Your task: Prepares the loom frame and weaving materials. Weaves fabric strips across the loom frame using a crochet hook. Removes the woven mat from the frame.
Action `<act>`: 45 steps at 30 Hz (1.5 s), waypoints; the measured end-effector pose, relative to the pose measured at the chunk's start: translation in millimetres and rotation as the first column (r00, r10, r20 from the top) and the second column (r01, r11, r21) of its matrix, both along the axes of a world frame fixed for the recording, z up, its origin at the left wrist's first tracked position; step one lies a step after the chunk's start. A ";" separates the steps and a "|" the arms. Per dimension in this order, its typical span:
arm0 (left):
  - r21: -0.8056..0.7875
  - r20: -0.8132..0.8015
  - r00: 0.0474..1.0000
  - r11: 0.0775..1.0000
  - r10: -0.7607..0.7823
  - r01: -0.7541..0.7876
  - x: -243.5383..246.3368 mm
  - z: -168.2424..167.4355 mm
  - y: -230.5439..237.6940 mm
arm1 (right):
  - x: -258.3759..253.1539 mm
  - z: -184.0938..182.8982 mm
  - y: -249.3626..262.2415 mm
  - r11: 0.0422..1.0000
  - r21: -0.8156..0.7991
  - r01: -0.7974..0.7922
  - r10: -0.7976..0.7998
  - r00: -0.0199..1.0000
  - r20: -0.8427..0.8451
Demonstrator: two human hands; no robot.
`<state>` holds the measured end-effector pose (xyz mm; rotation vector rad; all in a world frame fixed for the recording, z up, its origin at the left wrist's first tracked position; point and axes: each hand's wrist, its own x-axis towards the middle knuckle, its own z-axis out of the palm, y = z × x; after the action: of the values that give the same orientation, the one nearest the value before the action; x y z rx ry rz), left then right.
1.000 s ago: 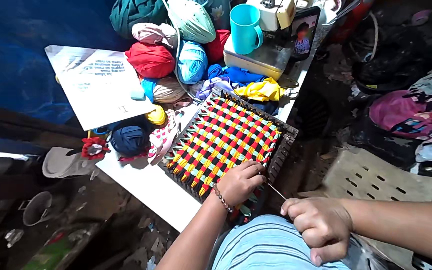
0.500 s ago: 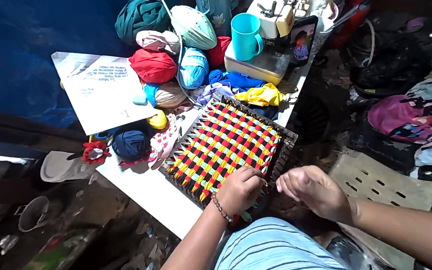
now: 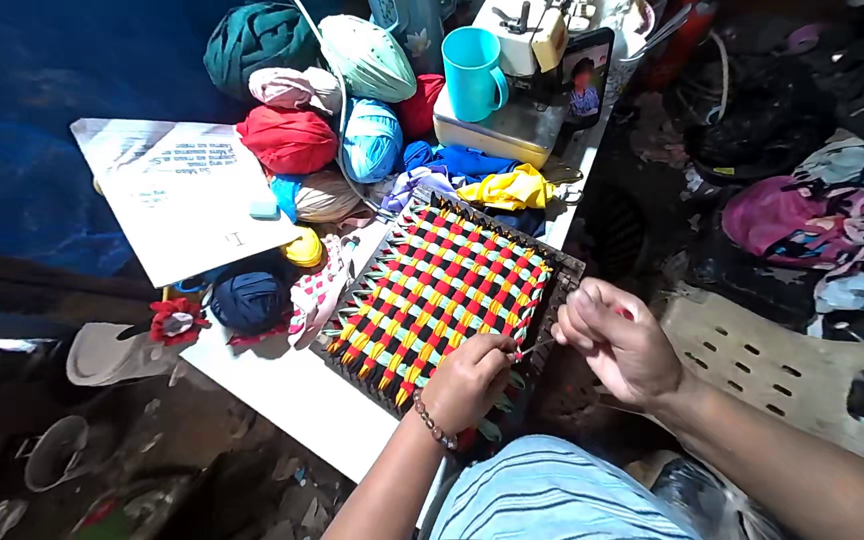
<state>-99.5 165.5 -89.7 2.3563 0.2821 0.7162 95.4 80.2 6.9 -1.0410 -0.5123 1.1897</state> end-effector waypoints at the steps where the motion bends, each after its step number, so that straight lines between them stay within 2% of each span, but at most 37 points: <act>1: -0.020 0.001 1.000 1.000 -0.004 0.004 -0.9 0.7 0.3 | -1.7 -3.5 -6.8 0.996 0.078 -0.036 0.036 0.999 -0.006; 5: -0.011 0.030 1.000 1.000 0.004 -0.004 -1.7 0.5 -1.8 | -10.8 -15.6 -30.7 0.929 0.321 -0.186 0.170 0.982 0.079; 12: 0.004 0.091 0.996 1.000 0.001 -0.001 -4.7 -6.1 -6.2 | -4.0 -33.5 -39.0 0.690 0.482 -0.539 0.330 0.828 0.454; 25: 0.105 0.015 0.999 0.994 -0.035 0.033 -4.4 -9.3 -7.7 | -4.6 -63.2 -41.5 0.418 0.401 -0.815 0.323 0.547 0.773; 35: 0.165 0.012 0.998 0.985 -0.062 0.059 -3.7 -8.7 -8.3 | 3.9 -47.3 -35.9 0.260 0.223 -0.940 0.397 0.314 0.862; 38: 0.177 0.009 0.998 0.983 -0.058 0.055 -4.1 -7.6 -7.9 | 3.2 -46.1 -34.7 0.276 0.237 -0.932 0.413 0.337 0.846; 42: 0.180 0.017 0.999 0.983 -0.045 0.041 -3.4 -7.6 -7.6 | -3.9 -48.1 -35.0 0.397 0.351 -0.848 0.384 0.501 0.776; 45: 0.167 0.009 1.000 0.986 -0.028 0.026 -3.0 -8.4 -7.6 | -8.7 -54.2 -35.2 0.377 0.362 -0.853 0.313 0.485 0.817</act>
<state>-102.5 157.9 -98.2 2.5085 0.1909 0.7668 86.7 44.9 -47.3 -0.4177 -1.9764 1.0378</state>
